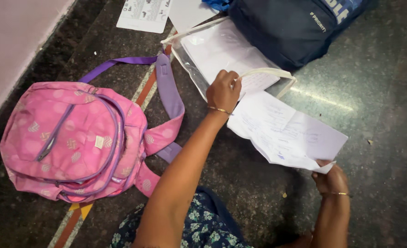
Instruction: The person sits on the floor and packs a pink backpack. They place loose papers into a clear plastic sleeve, then put the sleeve and a notebook into the bag. Finally, they zip the backpack closed.
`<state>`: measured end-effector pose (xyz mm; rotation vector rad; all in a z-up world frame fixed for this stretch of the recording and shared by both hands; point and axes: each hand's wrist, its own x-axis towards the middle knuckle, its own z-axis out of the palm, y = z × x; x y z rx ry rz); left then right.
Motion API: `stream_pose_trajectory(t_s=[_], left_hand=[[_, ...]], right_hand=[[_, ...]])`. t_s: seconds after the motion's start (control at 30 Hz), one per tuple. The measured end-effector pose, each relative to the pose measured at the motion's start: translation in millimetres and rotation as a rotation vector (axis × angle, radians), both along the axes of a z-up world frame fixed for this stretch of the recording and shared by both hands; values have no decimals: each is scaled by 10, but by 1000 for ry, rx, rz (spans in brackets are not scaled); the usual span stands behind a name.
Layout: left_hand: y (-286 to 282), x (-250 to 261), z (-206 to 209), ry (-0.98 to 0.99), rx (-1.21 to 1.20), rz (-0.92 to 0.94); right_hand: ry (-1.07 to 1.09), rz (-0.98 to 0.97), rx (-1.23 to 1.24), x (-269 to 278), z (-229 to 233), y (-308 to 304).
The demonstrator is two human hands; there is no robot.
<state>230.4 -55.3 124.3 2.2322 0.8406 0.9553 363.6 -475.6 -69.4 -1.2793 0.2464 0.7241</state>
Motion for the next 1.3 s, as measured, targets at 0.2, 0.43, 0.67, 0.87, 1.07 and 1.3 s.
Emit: stream_pose_trajectory(t_s=[0.2,0.43,0.67,0.87,1.07,1.3], left_hand=[[-145,-206,-92,35,33,-50],[-120,-364,-76,67,-24,-24],[-301,-356,-7,76,57,-95],[-518,-568,-65,76,110,-92],[-582,-804,-193,49,59,-65],[-481,-1085,-272,13,60,-12]], right_hand=[[48,-187,161,-170,33,302],[-21,-288,250,-520,253,509],[-103,-7,237,-1195,546,1508],[21,-36,287,-1193,361,2387],[64,-52,305,-1136,-325,2817],[198,-12,227,-1085,-331,2812]])
